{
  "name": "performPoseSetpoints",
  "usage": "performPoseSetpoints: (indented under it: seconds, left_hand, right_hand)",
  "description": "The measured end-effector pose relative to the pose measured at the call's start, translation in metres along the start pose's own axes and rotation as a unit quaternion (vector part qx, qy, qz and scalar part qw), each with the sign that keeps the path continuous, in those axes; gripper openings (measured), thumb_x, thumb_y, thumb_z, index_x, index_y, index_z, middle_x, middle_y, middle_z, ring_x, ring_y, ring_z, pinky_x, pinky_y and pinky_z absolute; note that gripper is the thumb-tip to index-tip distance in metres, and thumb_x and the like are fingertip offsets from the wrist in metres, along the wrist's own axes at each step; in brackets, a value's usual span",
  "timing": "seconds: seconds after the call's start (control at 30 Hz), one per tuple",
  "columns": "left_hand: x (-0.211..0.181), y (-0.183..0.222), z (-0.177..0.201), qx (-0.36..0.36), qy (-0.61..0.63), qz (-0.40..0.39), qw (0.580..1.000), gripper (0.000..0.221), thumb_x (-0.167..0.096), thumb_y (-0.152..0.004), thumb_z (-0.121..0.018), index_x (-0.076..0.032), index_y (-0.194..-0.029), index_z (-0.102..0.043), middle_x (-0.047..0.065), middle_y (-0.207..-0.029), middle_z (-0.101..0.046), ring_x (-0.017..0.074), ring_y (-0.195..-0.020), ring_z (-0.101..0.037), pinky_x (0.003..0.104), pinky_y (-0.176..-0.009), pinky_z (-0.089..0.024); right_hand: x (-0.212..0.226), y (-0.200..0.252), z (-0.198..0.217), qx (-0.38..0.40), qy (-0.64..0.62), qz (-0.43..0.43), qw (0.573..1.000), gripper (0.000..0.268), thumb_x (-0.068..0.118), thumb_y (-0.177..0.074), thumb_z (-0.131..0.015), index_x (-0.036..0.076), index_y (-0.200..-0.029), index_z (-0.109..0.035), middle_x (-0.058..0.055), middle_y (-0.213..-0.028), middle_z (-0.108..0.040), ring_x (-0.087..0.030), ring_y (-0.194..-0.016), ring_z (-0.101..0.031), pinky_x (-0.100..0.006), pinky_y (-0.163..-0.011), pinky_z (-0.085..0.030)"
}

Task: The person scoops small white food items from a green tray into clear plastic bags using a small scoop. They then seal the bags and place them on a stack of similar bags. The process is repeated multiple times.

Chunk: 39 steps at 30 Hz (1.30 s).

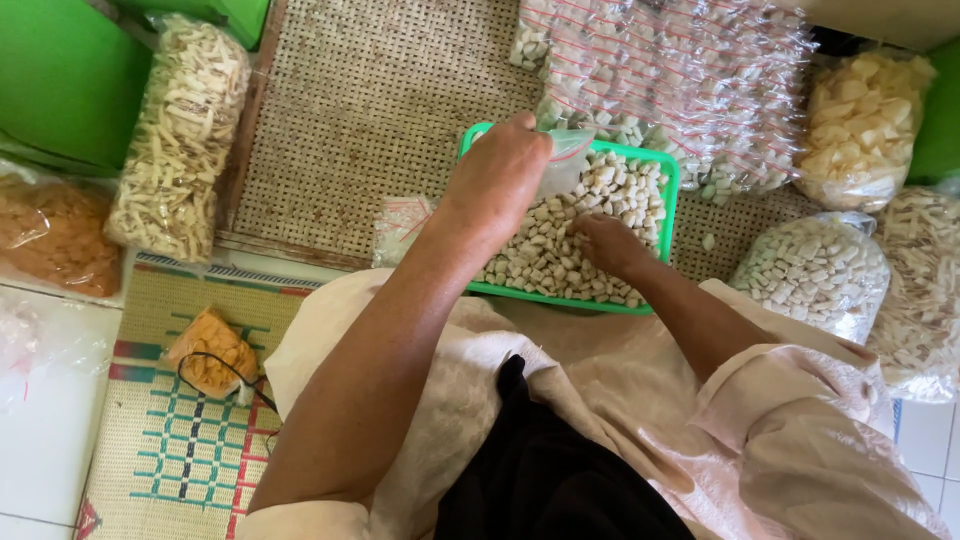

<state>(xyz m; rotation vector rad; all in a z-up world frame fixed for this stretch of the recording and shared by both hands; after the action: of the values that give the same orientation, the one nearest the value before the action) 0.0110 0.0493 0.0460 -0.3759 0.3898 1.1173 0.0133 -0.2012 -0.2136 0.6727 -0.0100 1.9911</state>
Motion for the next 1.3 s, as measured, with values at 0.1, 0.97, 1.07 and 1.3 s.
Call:
performPoseSetpoints:
  seconds: [0.1,0.97,1.07,1.3]
  left_hand:
    - [-0.002,-0.001,-0.001,0.004,-0.006,0.014,1.000,0.026,0.022,-0.078,-0.063,0.000,-0.085,-0.075,0.019,-0.096,-0.061,0.0408,-0.076,-0.072,0.053,-0.059,-0.064]
    - [-0.035,-0.023,-0.034,0.040,0.017,-0.058,0.997,0.019,0.017,-0.080,-0.060,0.001,-0.084,-0.071,0.020,-0.091,-0.061,0.0473,-0.078,-0.072,0.061,-0.062,-0.061]
    - [-0.035,-0.022,-0.029,0.029,0.022,-0.076,0.996,0.016,0.016,-0.078,-0.066,0.000,-0.080,-0.069,0.019,-0.088,-0.060,0.0478,-0.076,-0.072,0.060,-0.060,-0.061]
    - [-0.032,-0.024,-0.034,0.027,0.029,-0.069,0.997,0.012,0.009,-0.079,-0.071,-0.001,-0.076,-0.067,0.019,-0.085,-0.062,0.0465,-0.074,-0.072,0.060,-0.059,-0.061]
  right_hand:
    - [0.031,-0.003,0.023,0.013,-0.054,0.027,0.998,0.023,0.016,-0.099,-0.055,0.014,-0.118,-0.068,-0.025,-0.106,-0.070,-0.052,-0.101,-0.068,-0.066,-0.088,-0.053]
    - [0.163,0.077,0.248,-0.236,-0.132,0.151,0.951,0.019,0.003,-0.095,-0.083,0.003,-0.110,-0.070,-0.012,-0.094,-0.074,-0.025,-0.084,-0.073,-0.036,-0.076,-0.057]
    - [0.167,0.076,0.250,-0.228,-0.096,0.160,0.956,0.014,0.006,-0.096,-0.082,0.005,-0.107,-0.074,-0.012,-0.093,-0.074,-0.025,-0.083,-0.072,-0.037,-0.074,-0.057]
    - [0.175,0.075,0.248,-0.222,-0.081,0.168,0.957,0.015,0.000,-0.099,-0.076,0.007,-0.112,-0.078,-0.016,-0.113,-0.074,-0.029,-0.087,-0.070,-0.040,-0.070,-0.056]
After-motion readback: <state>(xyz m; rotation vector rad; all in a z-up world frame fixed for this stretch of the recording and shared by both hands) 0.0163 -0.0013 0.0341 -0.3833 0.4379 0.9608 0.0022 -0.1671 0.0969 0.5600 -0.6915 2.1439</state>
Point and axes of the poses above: each hand's wrist, its own y-axis away from the middle knuckle, its own z-axis out of the back of the hand, x = y × z, the point moved 3 cm from there along -y, towards the middle knuckle
